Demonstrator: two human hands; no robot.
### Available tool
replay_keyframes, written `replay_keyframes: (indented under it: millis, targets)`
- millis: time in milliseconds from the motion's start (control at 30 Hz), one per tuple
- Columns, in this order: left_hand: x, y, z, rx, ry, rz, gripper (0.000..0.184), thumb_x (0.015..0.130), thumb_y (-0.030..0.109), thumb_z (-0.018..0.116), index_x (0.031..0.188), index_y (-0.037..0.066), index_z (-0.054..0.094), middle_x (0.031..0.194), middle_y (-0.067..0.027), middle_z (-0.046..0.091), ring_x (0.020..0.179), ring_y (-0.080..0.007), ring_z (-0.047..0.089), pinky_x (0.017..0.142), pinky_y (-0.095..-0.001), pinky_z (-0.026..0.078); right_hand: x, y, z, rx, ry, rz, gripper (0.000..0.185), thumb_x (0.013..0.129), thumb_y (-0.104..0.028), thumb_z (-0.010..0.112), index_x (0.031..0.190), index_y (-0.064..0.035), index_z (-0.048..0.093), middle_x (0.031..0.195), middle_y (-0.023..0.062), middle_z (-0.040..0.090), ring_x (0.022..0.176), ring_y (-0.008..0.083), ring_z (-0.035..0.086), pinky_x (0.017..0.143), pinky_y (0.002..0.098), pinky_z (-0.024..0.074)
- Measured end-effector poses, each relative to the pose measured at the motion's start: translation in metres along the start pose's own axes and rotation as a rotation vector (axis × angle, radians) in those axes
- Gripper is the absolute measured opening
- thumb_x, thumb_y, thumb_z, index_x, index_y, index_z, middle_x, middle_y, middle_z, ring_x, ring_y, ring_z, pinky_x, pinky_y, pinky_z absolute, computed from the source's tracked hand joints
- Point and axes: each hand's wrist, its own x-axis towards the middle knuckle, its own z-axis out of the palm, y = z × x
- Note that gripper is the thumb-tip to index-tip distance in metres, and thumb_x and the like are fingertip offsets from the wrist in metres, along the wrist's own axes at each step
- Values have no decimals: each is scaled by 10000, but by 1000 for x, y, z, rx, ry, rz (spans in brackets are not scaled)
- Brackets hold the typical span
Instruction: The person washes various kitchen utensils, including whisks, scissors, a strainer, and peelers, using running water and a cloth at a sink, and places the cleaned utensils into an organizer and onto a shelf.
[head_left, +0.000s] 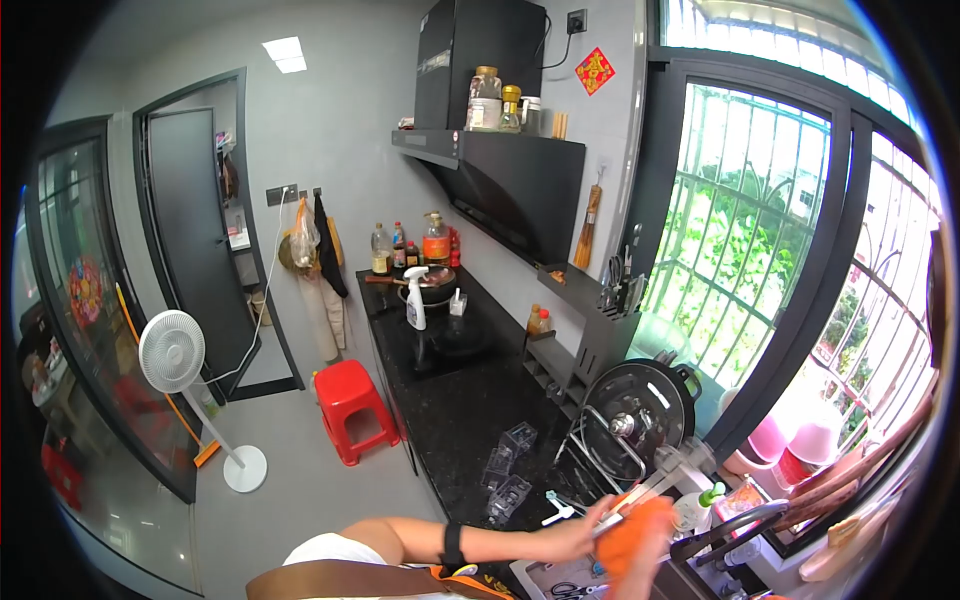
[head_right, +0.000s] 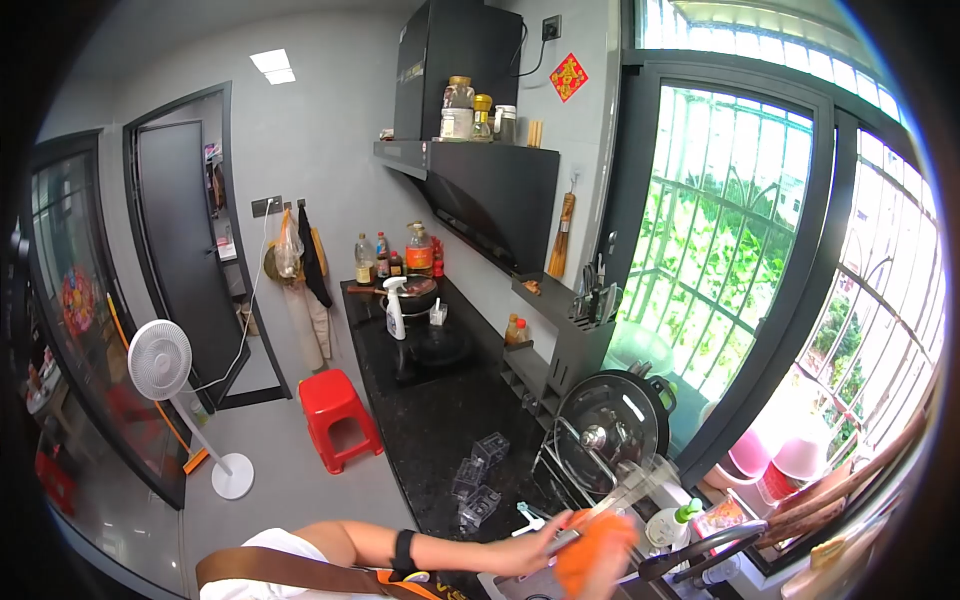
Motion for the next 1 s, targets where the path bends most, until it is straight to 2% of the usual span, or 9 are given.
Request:
replay_keyframes:
  millis: [33,167,233,300,367,400,500,633,1000]
  targets:
    - [13,-31,26,265,173,381,661,847,104,473,1367,44,69,1154,-266,460,920,-373,572,742,-397,475,-3,40,9,-170,221,-54,288,848,-70,574,1105,-8,459,995,74,527,925,178,534,812,274,434]
    - [28,-42,36,-22,-20,-63,791,793,150,534,1389,51,23,1241,-270,408,1055,-386,506,872,-434,413,8,47,-18,43,348,108,325,783,55,589,1089,7,492,947,88,570,833,192,586,755,311,492]
    - [29,-52,34,261,148,745,787,780,146,560,1391,39,76,1293,-233,379,1141,-341,454,924,-406,388,8,37,-28,114,298,175,276,772,77,579,1034,17,515,897,92,592,763,212,613,704,345,525]
    - [16,-2,-27,80,-331,267,533,813,194,583,1268,-10,396,1317,-209,368,1135,-244,467,897,-324,422,3,22,-49,43,204,206,290,757,74,588,1032,20,511,885,102,591,745,226,616,690,350,527]
    - [27,0,-38,80,158,-10,369,827,300,600,1039,-1,575,1176,-152,514,1094,-186,489,887,-310,419,-4,-2,-40,-36,8,292,331,720,64,628,1027,24,514,877,112,592,696,235,625,658,347,532]
    - [46,-31,-32,422,346,354,439,852,366,567,1115,14,556,1190,-109,526,1107,-138,466,911,-285,389,-5,-3,-34,-37,10,306,331,720,64,628,1027,24,514,877,112,592,696,235,625,658,347,532]
    - [55,-8,-27,-509,-333,125,500,900,429,471,1228,54,509,1226,-69,512,1070,-94,445,916,-255,361,-7,10,-9,-176,-288,511,392,683,46,684,1035,16,516,896,108,594,743,216,620,659,340,527]
    - [73,-27,-28,-998,-357,13,495,922,434,405,1016,-1,622,1169,-107,562,1040,-115,486,923,-255,367,-10,18,-4,35,-264,613,425,679,60,675,1063,11,497,908,103,597,830,232,617,756,354,517]
    - [60,-4,-95,-1248,169,132,416,942,383,366,627,115,417,731,-83,586,837,-259,628,802,-403,510,-19,38,23,-49,-273,605,506,686,60,652,1148,-31,467,997,84,587,892,198,598,776,339,508]
